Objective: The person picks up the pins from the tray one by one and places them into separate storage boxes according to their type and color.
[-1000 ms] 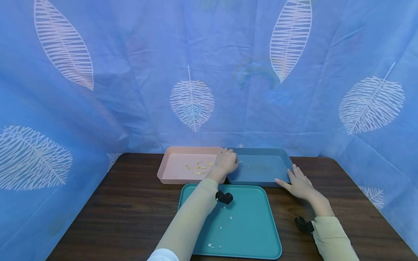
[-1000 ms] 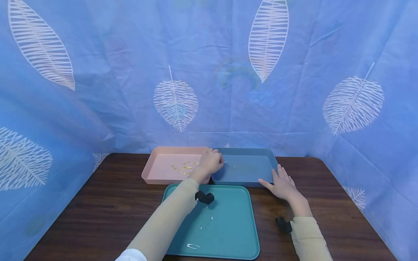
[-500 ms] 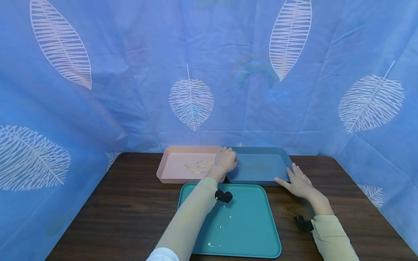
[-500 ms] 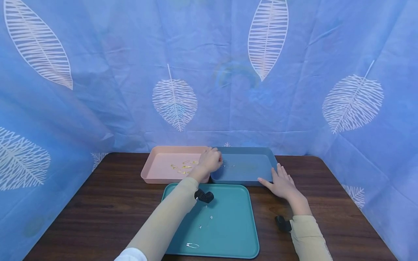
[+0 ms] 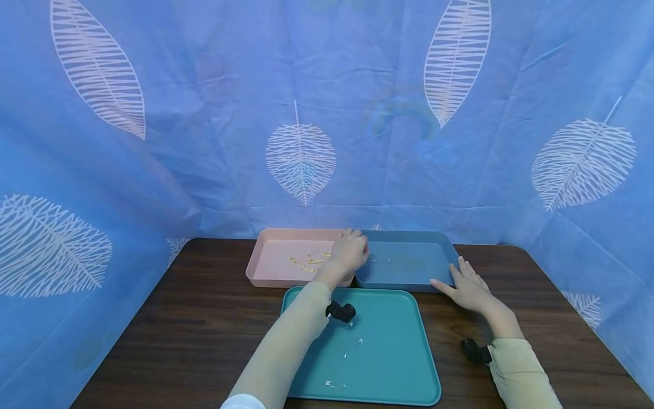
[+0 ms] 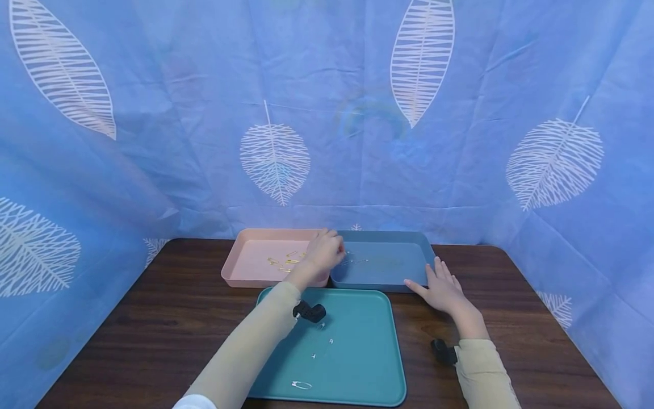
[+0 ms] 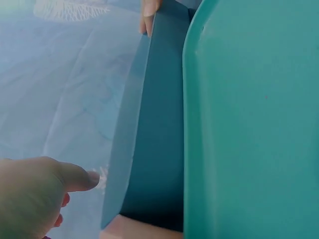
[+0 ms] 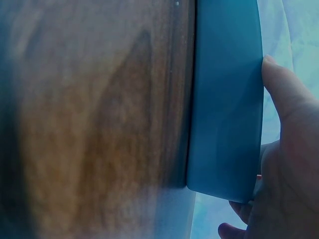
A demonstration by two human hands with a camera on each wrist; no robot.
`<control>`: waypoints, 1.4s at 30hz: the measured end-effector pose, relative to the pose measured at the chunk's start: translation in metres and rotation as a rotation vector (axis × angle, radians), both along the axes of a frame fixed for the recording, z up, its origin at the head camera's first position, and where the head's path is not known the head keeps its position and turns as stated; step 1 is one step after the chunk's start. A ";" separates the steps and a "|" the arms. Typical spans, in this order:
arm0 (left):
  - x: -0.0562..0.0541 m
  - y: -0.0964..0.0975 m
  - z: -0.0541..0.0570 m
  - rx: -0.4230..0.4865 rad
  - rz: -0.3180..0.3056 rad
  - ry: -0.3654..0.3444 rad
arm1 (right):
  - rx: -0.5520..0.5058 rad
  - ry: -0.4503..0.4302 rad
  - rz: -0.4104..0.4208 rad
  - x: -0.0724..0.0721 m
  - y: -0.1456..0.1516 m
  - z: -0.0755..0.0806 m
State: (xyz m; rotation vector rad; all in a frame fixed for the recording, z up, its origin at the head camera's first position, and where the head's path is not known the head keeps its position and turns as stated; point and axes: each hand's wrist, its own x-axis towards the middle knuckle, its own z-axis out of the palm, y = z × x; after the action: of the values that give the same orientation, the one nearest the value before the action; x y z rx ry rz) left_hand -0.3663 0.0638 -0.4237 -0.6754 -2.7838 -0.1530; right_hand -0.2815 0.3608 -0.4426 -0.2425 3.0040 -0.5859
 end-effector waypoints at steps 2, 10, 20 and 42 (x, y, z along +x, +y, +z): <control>0.003 -0.003 0.002 0.019 -0.013 0.019 | -0.002 -0.001 0.001 0.001 0.000 0.001; 0.016 -0.013 0.008 0.047 -0.079 0.151 | -0.002 -0.001 0.002 0.000 -0.001 0.000; 0.038 -0.024 0.014 0.048 -0.149 0.283 | -0.005 -0.001 0.005 0.001 0.000 0.000; 0.087 -0.058 -0.002 0.115 -0.187 0.266 | 0.002 0.003 0.009 0.000 0.000 0.000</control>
State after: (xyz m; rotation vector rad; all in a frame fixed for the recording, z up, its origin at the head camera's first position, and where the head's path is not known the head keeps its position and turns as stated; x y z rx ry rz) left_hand -0.2797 0.0063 -0.4254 -0.8587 -2.4378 -0.2397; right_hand -0.2812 0.3609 -0.4428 -0.2567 3.0046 -0.5819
